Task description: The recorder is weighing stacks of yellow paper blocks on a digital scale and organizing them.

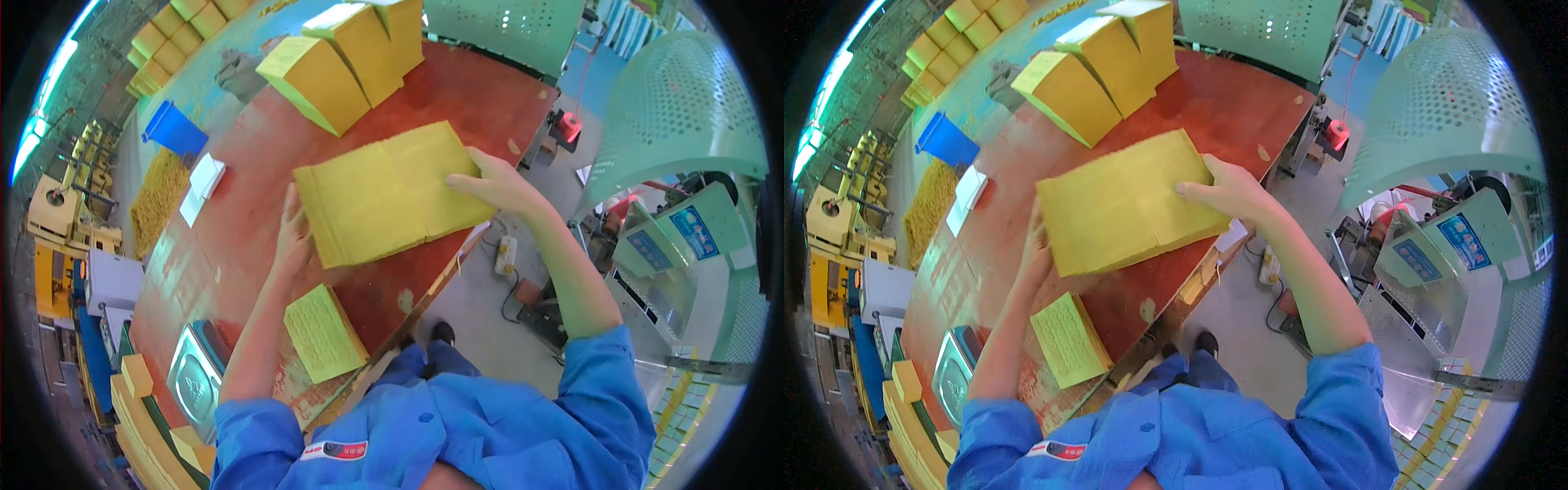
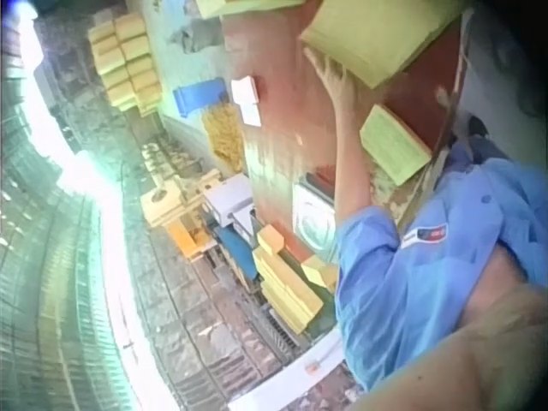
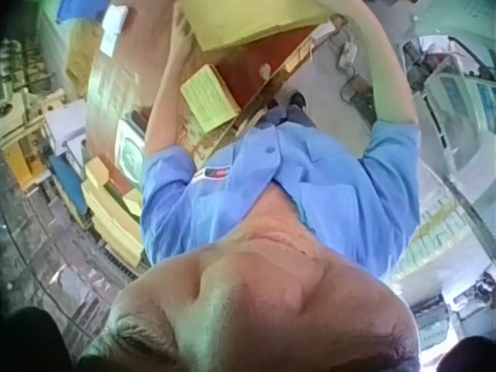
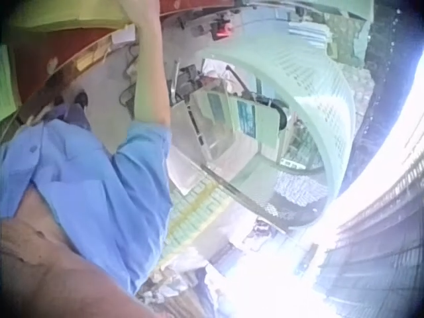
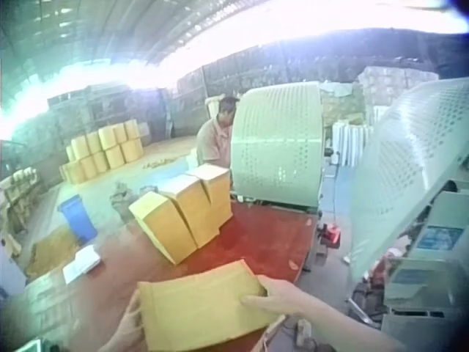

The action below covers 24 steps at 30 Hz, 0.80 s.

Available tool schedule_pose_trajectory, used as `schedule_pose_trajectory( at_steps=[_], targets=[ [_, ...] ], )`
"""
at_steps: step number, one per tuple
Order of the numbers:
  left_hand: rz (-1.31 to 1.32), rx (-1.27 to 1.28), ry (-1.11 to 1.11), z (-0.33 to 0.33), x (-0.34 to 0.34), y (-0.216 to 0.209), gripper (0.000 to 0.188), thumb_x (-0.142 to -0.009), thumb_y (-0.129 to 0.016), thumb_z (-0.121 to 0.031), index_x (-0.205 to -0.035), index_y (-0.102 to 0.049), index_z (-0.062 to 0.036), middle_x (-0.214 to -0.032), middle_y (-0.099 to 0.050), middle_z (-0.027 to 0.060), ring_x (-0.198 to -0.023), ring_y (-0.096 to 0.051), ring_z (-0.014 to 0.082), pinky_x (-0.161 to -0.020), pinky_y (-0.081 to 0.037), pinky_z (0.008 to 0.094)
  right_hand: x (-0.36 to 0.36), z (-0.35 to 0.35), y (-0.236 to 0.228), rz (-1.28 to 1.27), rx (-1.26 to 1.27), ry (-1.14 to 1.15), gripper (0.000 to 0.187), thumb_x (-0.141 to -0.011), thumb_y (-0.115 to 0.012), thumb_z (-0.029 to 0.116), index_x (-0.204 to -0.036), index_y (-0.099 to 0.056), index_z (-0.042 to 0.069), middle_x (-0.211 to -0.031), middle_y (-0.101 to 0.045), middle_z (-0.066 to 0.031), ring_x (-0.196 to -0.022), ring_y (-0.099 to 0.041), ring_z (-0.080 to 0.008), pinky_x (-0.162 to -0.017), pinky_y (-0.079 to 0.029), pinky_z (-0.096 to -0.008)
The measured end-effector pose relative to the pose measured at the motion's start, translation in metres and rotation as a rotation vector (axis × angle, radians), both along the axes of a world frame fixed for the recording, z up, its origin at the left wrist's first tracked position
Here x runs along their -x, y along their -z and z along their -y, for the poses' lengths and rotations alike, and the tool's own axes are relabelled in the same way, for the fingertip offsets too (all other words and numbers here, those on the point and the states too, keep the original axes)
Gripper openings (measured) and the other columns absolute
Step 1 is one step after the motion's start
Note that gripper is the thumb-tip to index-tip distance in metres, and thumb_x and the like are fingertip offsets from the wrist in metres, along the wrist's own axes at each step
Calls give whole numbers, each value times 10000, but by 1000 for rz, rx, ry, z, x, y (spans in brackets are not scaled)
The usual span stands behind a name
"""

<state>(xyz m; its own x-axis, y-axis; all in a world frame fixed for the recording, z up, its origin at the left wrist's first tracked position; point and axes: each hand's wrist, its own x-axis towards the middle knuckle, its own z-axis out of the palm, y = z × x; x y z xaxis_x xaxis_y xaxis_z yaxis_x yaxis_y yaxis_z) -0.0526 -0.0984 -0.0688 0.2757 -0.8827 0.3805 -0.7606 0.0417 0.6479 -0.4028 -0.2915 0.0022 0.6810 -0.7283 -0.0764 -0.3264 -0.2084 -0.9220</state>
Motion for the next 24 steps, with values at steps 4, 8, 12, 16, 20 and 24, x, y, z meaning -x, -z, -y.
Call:
schedule_pose_trajectory(
  at_steps=[4,8,12,16,20,24],
  targets=[
    [-797,-208,-85,21,-4,16,421,-1000,-478,-261,-1355,-533,-41,-1320,-570,90,-1227,-523,185,-1019,-430,348,-21,29,28,-195,-14,-19,635,-876,-634,493,-1300,-548,28,-1132,-654,-154,-985,-650,-230,-816,-515,-339],
    [-1230,-372,40,18,-25,-19,444,-992,-487,-315,-1319,-554,-22,-1273,-606,92,-1157,-571,190,-997,-431,336,-33,23,-2,-237,1,-58,654,-884,-623,521,-1275,-555,0,-1134,-652,-161,-946,-662,-226,-752,-542,-342],
    [-1077,-439,-79,34,-41,-22,514,-1009,-453,-433,-1294,-564,-19,-1224,-630,78,-1095,-596,188,-958,-450,337,-17,41,-5,-422,-127,33,659,-933,-549,529,-1294,-547,-22,-1156,-651,-156,-1013,-650,-219,-963,-343,-340],
    [-1127,-401,-61,51,-11,-42,660,-988,-441,-560,-1329,-538,-3,-1264,-607,88,-1124,-577,196,-966,-446,347,-24,26,15,-223,-258,-24,569,-975,-522,448,-1302,-561,-17,-1181,-651,-125,-1122,-604,-186,-1113,-322,-351],
    [-939,-471,-14,56,-15,-26,621,-983,-498,-504,-1349,-516,-3,-1266,-603,103,-1152,-564,204,-996,-425,345,-56,-1,8,13,-402,-115,529,-940,-631,305,-1343,-512,-17,-1253,-610,-91,-1161,-555,-164,-981,-455,-312],
    [-725,-225,88,30,13,-57,590,-972,-547,-441,-1352,-493,7,-1303,-570,105,-1178,-545,205,-993,-423,346,-47,-11,9,146,-145,-34,653,-853,-731,187,-1402,-427,7,-1305,-578,-91,-1184,-552,-193,-1012,-436,-335]
  ],
)
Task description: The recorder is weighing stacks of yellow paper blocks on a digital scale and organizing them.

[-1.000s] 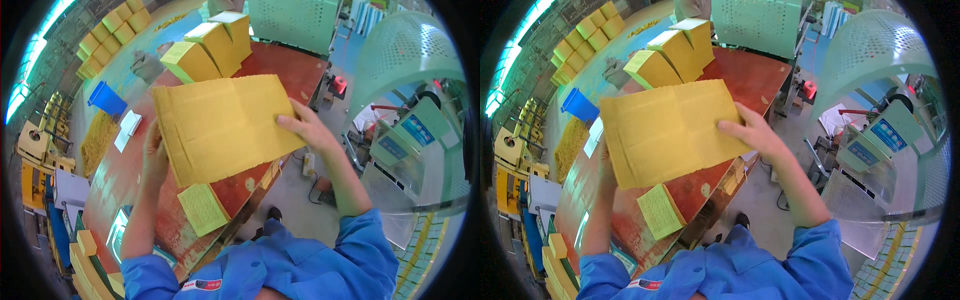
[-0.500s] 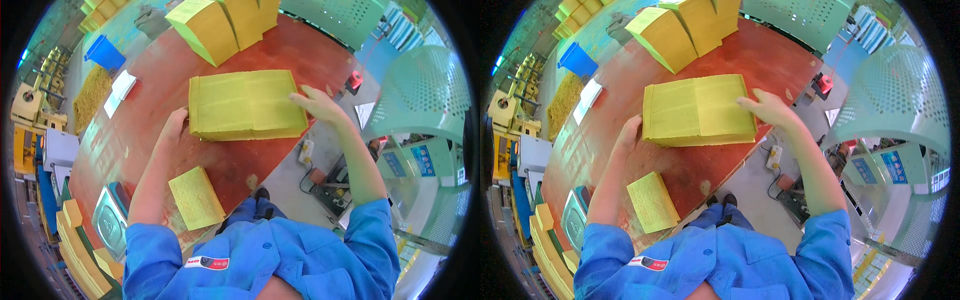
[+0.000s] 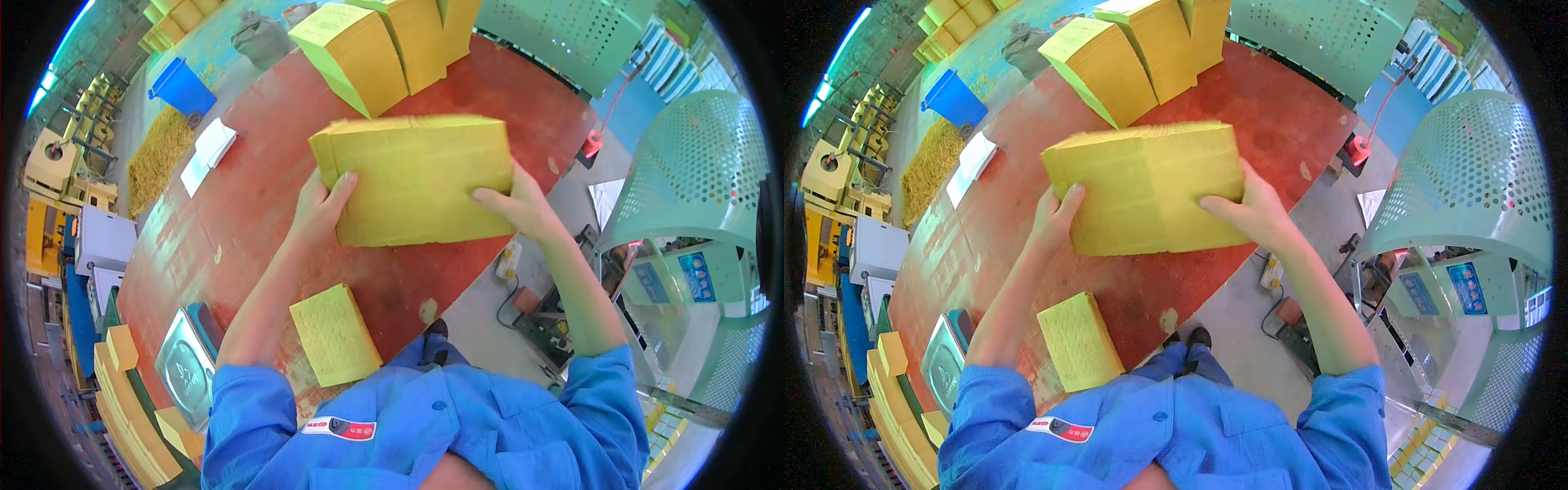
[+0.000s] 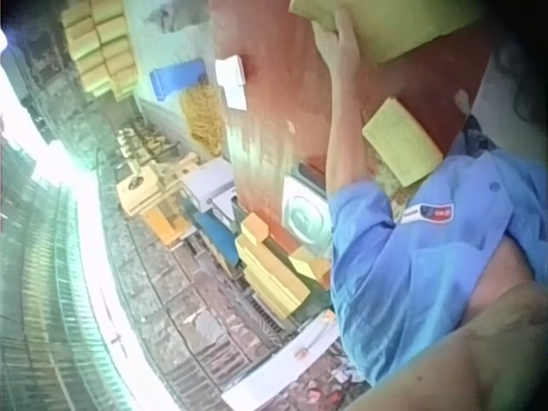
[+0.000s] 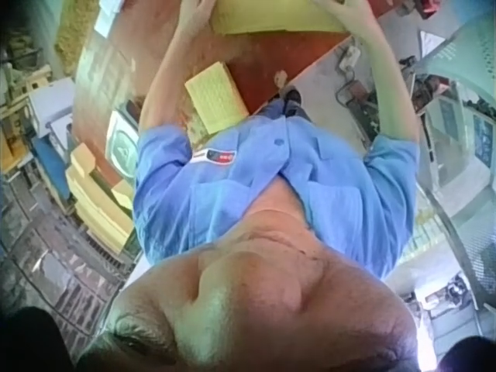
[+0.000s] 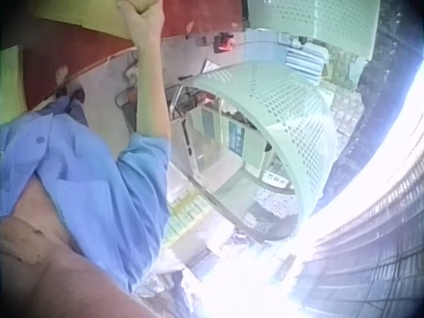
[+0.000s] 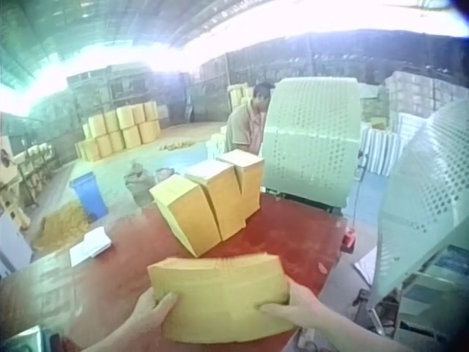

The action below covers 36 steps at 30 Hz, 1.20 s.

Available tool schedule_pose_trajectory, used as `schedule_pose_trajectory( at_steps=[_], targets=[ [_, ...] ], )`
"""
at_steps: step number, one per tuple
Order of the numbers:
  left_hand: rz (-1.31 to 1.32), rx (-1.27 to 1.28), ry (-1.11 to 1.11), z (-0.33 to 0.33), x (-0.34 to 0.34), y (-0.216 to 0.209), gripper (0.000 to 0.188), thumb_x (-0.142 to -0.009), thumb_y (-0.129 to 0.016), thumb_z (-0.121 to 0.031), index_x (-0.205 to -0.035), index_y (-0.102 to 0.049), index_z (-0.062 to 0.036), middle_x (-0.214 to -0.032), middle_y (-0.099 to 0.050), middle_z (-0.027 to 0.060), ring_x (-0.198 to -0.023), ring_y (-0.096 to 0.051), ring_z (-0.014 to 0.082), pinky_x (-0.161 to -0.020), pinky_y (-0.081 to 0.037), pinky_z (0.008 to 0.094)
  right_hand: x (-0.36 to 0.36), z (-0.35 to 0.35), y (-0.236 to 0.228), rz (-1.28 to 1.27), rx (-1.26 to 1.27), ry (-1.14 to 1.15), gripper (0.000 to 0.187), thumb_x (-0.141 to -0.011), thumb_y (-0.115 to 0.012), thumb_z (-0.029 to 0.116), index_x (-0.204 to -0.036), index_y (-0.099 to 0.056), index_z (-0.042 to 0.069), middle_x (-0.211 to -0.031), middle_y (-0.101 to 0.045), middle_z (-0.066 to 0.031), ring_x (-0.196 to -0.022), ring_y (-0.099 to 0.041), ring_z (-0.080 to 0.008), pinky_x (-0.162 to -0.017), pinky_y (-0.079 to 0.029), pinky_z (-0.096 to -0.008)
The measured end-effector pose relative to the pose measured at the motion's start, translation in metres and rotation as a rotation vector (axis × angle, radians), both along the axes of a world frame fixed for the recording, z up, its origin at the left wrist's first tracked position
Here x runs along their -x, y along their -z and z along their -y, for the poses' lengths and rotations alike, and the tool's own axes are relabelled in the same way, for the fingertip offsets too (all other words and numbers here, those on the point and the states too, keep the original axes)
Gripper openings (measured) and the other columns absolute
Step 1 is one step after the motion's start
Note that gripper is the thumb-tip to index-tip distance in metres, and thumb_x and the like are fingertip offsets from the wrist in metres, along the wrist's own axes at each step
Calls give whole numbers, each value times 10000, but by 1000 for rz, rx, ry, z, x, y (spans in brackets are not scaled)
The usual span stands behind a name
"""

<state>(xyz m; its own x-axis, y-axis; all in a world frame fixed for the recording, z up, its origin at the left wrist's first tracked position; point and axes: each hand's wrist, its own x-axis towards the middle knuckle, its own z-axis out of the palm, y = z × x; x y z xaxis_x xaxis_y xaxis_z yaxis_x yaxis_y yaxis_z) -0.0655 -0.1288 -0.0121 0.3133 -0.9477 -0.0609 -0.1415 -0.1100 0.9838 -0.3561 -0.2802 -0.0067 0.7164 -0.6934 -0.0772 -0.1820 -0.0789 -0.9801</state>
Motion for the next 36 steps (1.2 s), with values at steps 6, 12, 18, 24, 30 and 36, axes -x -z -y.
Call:
schedule_pose_trajectory(
  at_steps=[6,12,18,24,30,36],
  targets=[
    [153,245,90,-36,7,20,707,-891,-716,-264,-1458,-360,-38,-1333,-528,86,-1184,-533,186,-985,-451,377,20,-6,43,315,-22,45,886,-784,-756,53,-1502,-238,31,-1416,-469,-83,-1294,-457,-189,-1083,-367,-357],
    [-95,272,33,-34,26,17,1154,-808,-769,-69,-1556,106,-162,-1518,-307,102,-1332,-406,203,-1089,-373,381,17,4,66,395,105,24,971,-774,-772,66,-1535,-169,45,-1482,-385,-94,-1375,-359,-198,-1129,-305,-375],
    [295,203,-38,-18,45,18,1062,-814,-712,17,-1568,20,-142,-1563,-263,120,-1389,-345,210,-1115,-349,384,19,3,68,293,-91,100,897,-772,-785,71,-1495,-254,52,-1430,-445,-82,-1341,-406,-199,-1118,-325,-370],
    [-909,299,5,-29,8,8,703,-1009,-402,-421,-1569,-75,-149,-1551,-311,123,-1416,-314,290,-1152,-274,439,19,1,73,329,-115,157,844,-776,-775,55,-1469,-293,57,-1395,-477,-75,-1315,-432,-194,-1101,-349,-367],
    [-352,225,-44,-8,-29,68,525,-1017,-442,-225,-1517,-317,-126,-1421,-502,84,-1266,-513,233,-1033,-443,360,22,3,77,330,-73,203,827,-782,-780,63,-1461,-308,52,-1367,-501,-75,-1290,-453,-187,-1086,-367,-359],
    [-862,107,-215,7,16,36,409,-1006,-473,-165,-1409,-459,-99,-1326,-574,67,-1188,-572,196,-966,-494,355,26,11,88,346,-108,135,852,-799,-780,88,-1485,-277,43,-1384,-484,-72,-1296,-438,-182,-1098,-343,-343]
  ],
)
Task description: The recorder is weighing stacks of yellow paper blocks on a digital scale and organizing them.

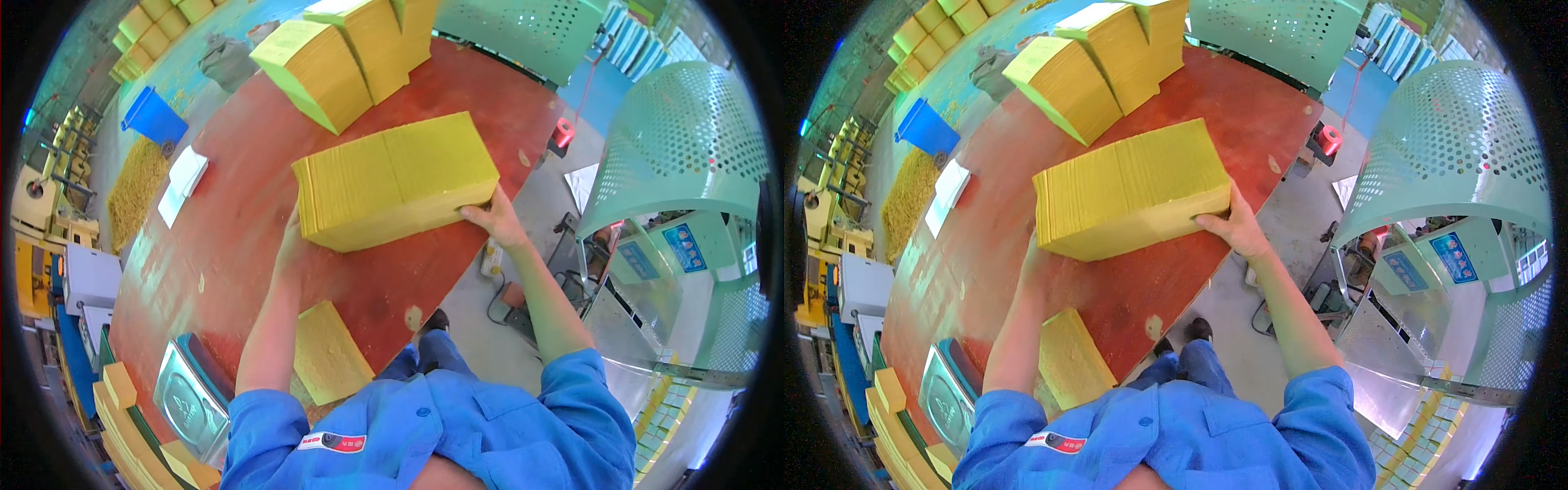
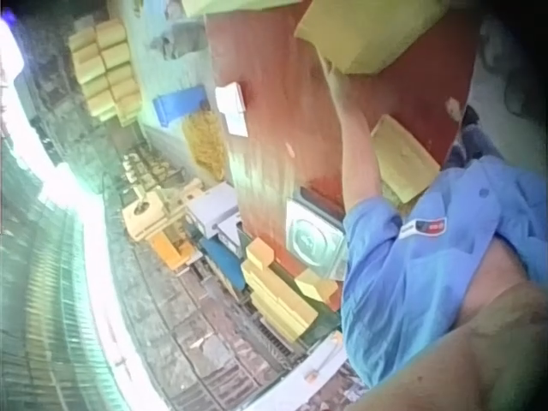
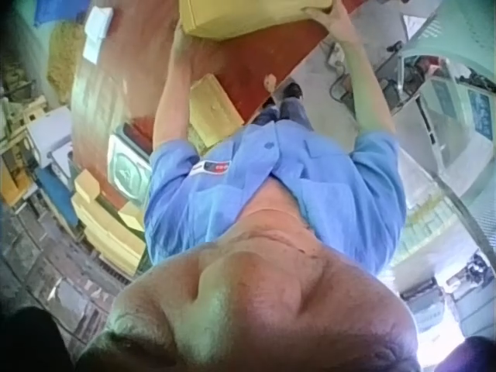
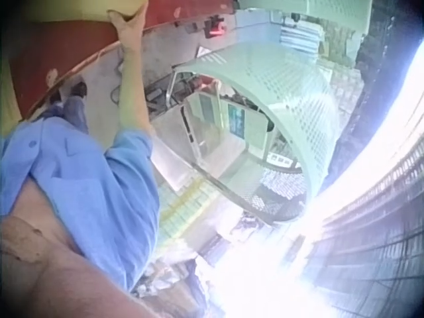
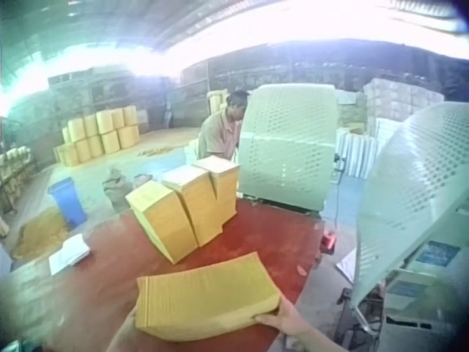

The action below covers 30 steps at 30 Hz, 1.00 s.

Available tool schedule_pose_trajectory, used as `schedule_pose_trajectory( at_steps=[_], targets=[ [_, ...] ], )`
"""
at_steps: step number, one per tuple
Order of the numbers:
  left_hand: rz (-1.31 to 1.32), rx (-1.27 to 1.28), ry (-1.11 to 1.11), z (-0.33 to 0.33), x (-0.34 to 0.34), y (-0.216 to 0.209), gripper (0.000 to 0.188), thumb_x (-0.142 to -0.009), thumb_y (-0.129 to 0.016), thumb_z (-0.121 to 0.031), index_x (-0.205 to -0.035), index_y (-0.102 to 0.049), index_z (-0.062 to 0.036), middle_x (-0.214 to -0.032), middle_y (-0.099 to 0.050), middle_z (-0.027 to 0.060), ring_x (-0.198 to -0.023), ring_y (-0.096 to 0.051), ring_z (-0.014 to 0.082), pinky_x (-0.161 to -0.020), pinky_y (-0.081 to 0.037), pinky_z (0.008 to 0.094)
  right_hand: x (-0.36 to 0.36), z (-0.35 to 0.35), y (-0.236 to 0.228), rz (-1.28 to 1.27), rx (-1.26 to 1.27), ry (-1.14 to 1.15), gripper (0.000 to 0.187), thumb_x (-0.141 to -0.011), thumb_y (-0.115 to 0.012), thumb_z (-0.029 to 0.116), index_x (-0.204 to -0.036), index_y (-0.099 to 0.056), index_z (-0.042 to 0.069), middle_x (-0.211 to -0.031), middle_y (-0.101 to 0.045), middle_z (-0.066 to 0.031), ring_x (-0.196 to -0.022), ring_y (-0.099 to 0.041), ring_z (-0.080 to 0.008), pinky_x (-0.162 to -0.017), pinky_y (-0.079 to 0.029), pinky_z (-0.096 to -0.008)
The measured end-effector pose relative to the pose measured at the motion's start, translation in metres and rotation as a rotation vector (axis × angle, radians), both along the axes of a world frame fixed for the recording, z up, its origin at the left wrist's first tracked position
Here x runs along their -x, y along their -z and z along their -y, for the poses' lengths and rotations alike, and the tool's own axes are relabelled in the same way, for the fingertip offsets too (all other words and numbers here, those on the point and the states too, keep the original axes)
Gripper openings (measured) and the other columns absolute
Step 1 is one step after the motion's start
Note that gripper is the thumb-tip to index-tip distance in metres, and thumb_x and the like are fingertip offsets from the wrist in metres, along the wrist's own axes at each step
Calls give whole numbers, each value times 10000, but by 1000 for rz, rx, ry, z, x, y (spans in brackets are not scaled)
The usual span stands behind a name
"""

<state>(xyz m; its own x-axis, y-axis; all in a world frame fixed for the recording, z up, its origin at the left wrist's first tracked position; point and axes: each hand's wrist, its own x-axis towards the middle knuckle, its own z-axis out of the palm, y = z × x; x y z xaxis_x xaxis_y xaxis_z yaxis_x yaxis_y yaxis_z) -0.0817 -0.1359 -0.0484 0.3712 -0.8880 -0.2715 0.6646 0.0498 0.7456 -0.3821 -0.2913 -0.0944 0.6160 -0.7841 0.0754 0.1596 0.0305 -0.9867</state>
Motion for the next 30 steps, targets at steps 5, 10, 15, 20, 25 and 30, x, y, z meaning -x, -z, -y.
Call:
schedule_pose_trajectory(
  at_steps=[5,10,15,20,25,30],
  targets=[
    [80,28,-94,5,44,32,418,-1012,-482,-292,-1370,-488,-78,-1337,-556,56,-1182,-559,196,-981,-474,384,-9,2,-7,55,-4,-58,818,-851,-738,107,-1496,-239,37,-1425,-443,-72,-1314,-418,-180,-1105,-332,-345],
    [436,-17,-314,55,61,-32,437,-1014,-471,-296,-1375,-487,-50,-1320,-560,58,-1160,-559,189,-969,-469,364,-7,49,-21,103,-188,-69,624,-946,-630,299,-1444,-356,41,-1340,-530,-70,-1256,-484,-184,-1058,-373,-337],
    [688,-396,253,62,37,-164,405,-1003,-502,-315,-1291,-547,-35,-1155,-637,77,-1012,-628,185,-841,-535,390,-10,109,-21,248,-381,-177,645,-939,-588,447,-1419,-411,54,-1344,-557,-87,-1247,-517,-214,-1036,-408,-366],
    [827,-517,287,69,32,-163,360,-975,-565,-295,-1206,-571,-19,-1043,-652,85,-867,-661,187,-682,-567,360,-25,124,-13,93,-631,-382,620,-938,-579,475,-1390,-484,62,-1367,-560,-100,-1241,-538,-216,-1050,-410,-359],
    [594,-472,172,85,-3,-113,456,-942,-632,-348,-1278,-538,-54,-1124,-653,54,-944,-656,163,-774,-570,386,-39,144,-21,-56,-626,-488,604,-956,-548,481,-1390,-490,65,-1352,-574,-97,-1215,-560,-199,-1033,-426,-340],
    [394,-447,209,108,-9,-94,445,-969,-592,-334,-1302,-522,-47,-1211,-644,53,-1060,-635,181,-875,-533,385,-34,163,-15,-169,-571,-429,561,-974,-520,479,-1370,-514,81,-1327,-593,-87,-1194,-572,-188,-1001,-451,-332]
  ],
)
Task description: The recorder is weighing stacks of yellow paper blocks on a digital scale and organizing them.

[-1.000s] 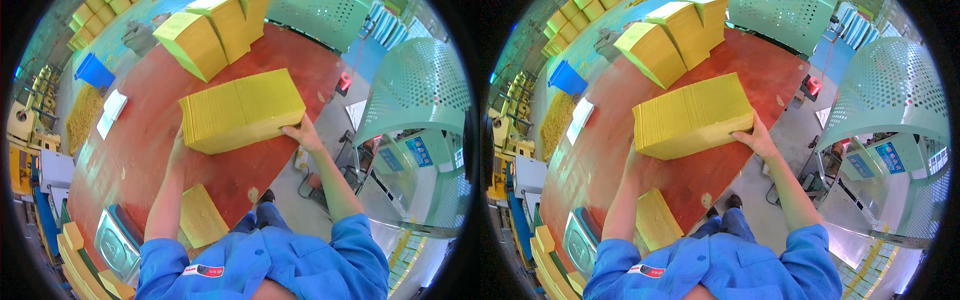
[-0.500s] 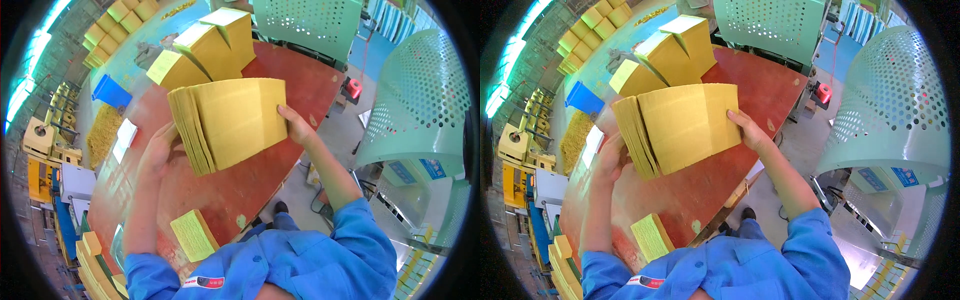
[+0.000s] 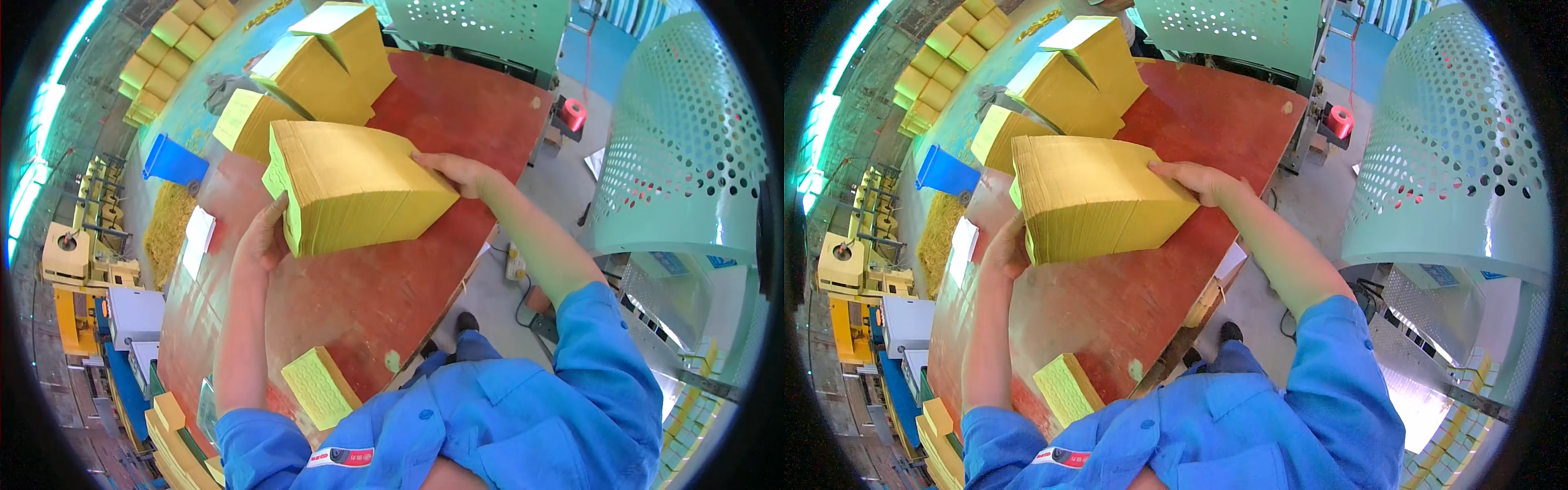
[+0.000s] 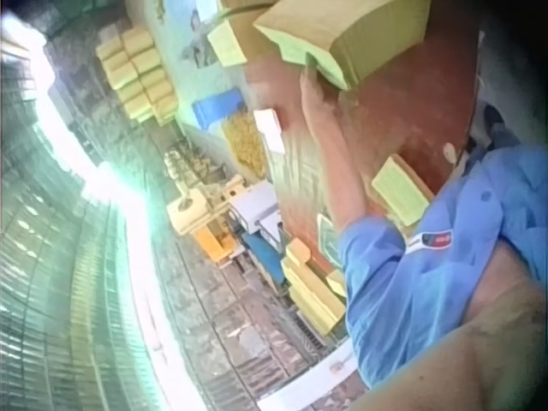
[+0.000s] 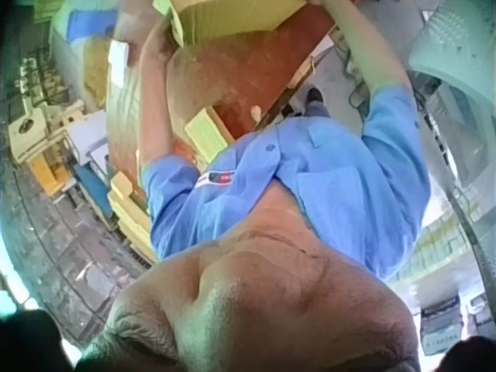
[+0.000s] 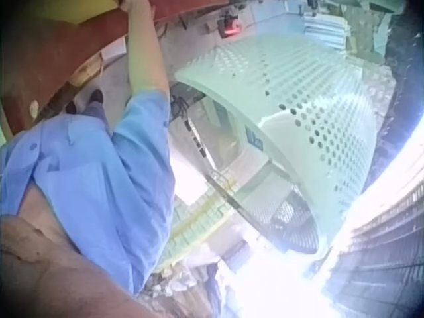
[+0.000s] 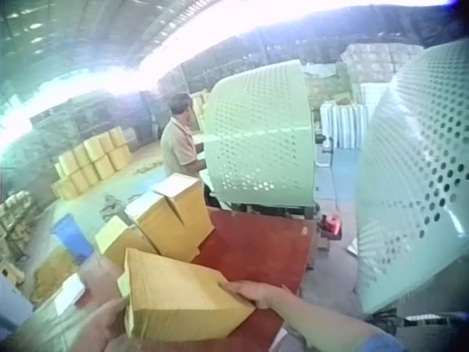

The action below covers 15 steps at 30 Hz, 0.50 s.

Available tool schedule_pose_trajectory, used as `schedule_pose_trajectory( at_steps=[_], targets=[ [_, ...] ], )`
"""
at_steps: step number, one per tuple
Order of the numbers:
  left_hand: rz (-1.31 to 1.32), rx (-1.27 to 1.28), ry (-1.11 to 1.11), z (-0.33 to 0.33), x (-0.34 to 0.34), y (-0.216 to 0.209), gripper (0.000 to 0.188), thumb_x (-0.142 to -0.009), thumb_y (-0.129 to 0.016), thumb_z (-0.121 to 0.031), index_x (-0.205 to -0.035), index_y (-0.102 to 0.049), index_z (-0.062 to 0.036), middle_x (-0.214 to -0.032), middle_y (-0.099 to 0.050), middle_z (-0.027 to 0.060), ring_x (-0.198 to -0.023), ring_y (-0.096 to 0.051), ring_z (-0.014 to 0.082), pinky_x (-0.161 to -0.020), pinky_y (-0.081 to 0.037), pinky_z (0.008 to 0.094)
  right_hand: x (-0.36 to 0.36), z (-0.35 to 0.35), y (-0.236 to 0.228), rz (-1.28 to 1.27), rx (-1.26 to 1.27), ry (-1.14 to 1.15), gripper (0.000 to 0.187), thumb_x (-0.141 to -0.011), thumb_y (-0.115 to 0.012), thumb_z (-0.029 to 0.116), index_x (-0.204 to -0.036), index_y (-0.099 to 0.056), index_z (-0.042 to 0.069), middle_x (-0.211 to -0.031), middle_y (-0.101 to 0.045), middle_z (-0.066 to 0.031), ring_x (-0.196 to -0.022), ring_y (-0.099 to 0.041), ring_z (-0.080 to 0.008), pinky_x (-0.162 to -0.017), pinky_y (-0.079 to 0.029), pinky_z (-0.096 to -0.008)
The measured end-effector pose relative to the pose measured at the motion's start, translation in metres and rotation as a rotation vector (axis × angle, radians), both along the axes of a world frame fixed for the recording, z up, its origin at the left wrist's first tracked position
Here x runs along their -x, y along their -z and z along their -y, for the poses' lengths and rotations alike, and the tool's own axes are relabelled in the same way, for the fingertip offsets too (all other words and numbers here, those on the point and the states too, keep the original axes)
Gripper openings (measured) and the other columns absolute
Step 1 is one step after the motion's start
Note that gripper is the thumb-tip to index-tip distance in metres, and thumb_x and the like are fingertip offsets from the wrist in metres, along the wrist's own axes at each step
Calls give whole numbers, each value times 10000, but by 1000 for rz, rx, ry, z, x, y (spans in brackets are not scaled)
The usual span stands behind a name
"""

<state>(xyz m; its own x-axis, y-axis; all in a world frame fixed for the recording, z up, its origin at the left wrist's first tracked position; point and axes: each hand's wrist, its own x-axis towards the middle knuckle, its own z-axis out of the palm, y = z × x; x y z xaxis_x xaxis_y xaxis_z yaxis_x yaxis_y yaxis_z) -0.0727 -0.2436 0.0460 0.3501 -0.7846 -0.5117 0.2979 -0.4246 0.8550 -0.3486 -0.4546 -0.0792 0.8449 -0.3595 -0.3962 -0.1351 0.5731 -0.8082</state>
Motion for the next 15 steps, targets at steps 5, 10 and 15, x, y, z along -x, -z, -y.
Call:
schedule_pose_trajectory(
  at_steps=[5,10,15],
  targets=[
    [-138,186,-11,6,-14,21,478,-969,-583,-316,-1348,-494,-40,-1283,-611,78,-1131,-607,217,-985,-481,371,13,-22,-1,130,-262,238,491,-985,-511,441,-1329,-540,92,-1257,-628,-95,-1121,-598,-194,-967,-464,-382],
    [-165,225,44,0,-13,25,496,-979,-550,-312,-1381,-460,-36,-1316,-584,92,-1184,-575,237,-1034,-446,387,40,-46,18,21,145,666,437,-952,-563,354,-1277,-562,63,-1160,-665,-89,-1081,-616,-198,-932,-475,-376],
    [-153,262,85,27,12,20,549,-973,-545,-346,-1411,-418,-39,-1349,-557,89,-1214,-555,240,-1048,-432,396,64,-135,8,-184,1025,672,326,-857,-670,196,-1127,-613,22,-992,-673,-154,-912,-672,-236,-755,-527,-349]
  ],
)
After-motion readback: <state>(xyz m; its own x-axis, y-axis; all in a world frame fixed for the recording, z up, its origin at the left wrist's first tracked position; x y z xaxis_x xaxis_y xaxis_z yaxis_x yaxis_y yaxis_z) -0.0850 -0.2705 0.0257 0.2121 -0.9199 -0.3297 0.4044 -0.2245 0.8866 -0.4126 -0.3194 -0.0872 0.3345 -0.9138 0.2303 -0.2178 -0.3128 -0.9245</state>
